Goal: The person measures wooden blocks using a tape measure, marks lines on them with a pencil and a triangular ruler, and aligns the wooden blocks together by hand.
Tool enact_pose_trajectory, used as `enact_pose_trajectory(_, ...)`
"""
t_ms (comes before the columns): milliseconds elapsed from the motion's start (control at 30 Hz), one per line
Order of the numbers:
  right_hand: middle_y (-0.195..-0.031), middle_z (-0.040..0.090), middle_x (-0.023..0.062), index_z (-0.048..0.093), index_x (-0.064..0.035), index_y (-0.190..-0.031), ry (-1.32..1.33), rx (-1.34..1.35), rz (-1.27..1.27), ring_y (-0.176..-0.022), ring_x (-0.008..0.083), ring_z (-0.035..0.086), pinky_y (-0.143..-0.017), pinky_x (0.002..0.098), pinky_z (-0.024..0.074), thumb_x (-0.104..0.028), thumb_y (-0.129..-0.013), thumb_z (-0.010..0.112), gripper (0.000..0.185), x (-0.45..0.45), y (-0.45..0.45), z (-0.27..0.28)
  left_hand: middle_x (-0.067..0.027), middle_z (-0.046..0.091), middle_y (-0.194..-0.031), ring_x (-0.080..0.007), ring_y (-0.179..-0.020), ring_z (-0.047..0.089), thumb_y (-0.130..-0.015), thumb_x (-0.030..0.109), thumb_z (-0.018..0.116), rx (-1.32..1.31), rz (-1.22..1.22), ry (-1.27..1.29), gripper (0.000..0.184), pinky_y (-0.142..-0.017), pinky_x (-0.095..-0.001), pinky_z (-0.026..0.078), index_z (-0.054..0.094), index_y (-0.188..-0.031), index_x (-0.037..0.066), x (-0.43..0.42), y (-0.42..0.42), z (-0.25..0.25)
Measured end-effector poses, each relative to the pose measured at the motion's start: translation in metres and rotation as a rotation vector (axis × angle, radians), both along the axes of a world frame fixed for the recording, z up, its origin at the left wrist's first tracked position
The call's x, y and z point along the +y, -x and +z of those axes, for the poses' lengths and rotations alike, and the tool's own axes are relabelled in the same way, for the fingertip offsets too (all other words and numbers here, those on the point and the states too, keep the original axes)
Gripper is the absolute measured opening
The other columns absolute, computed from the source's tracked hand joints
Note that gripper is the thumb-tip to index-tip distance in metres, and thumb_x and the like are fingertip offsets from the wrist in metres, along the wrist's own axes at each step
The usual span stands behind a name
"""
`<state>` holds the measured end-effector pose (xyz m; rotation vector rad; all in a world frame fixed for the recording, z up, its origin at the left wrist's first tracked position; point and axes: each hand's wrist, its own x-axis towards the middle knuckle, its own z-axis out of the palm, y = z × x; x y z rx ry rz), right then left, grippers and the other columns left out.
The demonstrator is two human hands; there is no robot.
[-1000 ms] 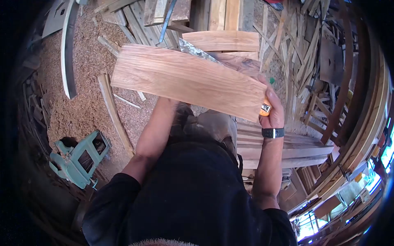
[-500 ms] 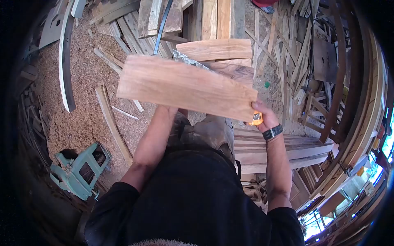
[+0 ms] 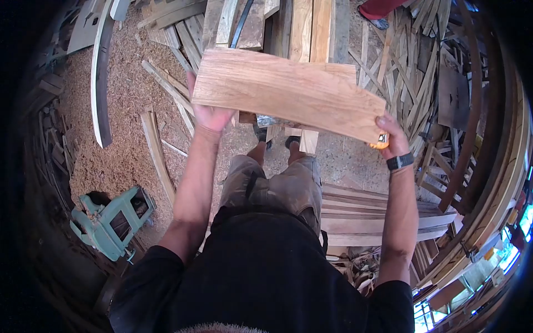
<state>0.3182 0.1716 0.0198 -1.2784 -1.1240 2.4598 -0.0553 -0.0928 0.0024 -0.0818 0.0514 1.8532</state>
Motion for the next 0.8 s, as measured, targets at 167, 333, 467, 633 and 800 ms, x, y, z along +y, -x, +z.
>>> enact_pose_trajectory(167, -0.132, 0.066, 0.0144, 0.049, 0.0026, -0.145, -0.185, 0.029, 0.01, -0.114, 0.0246, 0.069, -0.097, 0.0368, 0.0577, -0.028, -0.089, 0.072, 0.068, 0.071, 0.019, 0.001, -0.0222, 0.048, -0.154, -0.0356, -0.145, 0.043, -0.092, 0.083, 0.042, 0.846, -0.062, 0.763, 0.099, -0.119, -0.0539, 0.034, 0.042, -0.155, 0.007, 0.069, 0.031, 0.024)
enact_pose_trajectory(333, -0.122, 0.07, 0.0126, 0.051, 0.0012, -0.143, -0.212, -0.051, 0.071, -0.1, 0.02, 0.073, -0.081, 0.0319, 0.0626, -0.028, -0.09, 0.074, 0.065, 0.148, 0.025, -0.021, -0.0196, 0.046, -0.156, -0.0305, -0.145, 0.044, -0.106, 0.057, 0.042, 1.039, -0.052, 0.86, 0.072, -0.116, -0.0553, 0.038, 0.04, -0.155, 0.005, 0.13, 0.064, -0.001)
enact_pose_trajectory(467, -0.118, 0.071, 0.0113, 0.054, 0.0003, -0.14, -0.193, -0.102, 0.09, -0.1, 0.0193, 0.073, -0.079, 0.0307, 0.0626, -0.03, -0.09, 0.075, 0.062, 0.165, 0.026, -0.058, -0.0155, 0.057, -0.14, -0.0275, -0.129, 0.055, -0.084, 0.049, 0.083, 0.644, -0.378, 0.691, 0.087, -0.108, -0.0396, 0.045, 0.043, -0.147, 0.003, 0.145, 0.054, -0.023)
enact_pose_trajectory(633, -0.123, 0.071, 0.01, 0.056, 0.0024, -0.138, -0.13, -0.156, 0.101, -0.109, 0.0185, 0.071, -0.098, 0.0324, 0.056, -0.03, -0.089, 0.079, 0.063, 0.16, 0.015, -0.104, -0.0235, 0.039, -0.161, -0.0327, -0.15, 0.037, -0.081, 0.088, 0.054, 1.175, -0.565, 0.81, 0.119, -0.122, -0.0502, 0.029, 0.03, -0.16, 0.002, 0.143, 0.044, -0.066)
enact_pose_trajectory(800, -0.125, 0.07, 0.0076, 0.058, -0.0004, -0.138, -0.067, -0.177, 0.205, -0.115, 0.0176, 0.067, -0.104, 0.031, 0.0498, -0.028, -0.088, 0.078, 0.06, 0.156, 0.005, -0.132, -0.0304, 0.045, -0.153, -0.0365, -0.144, 0.045, -0.075, 0.087, 0.062, 1.33, -0.976, 0.868, 0.127, -0.12, -0.043, 0.034, 0.035, -0.156, -0.007, 0.138, 0.031, -0.073)
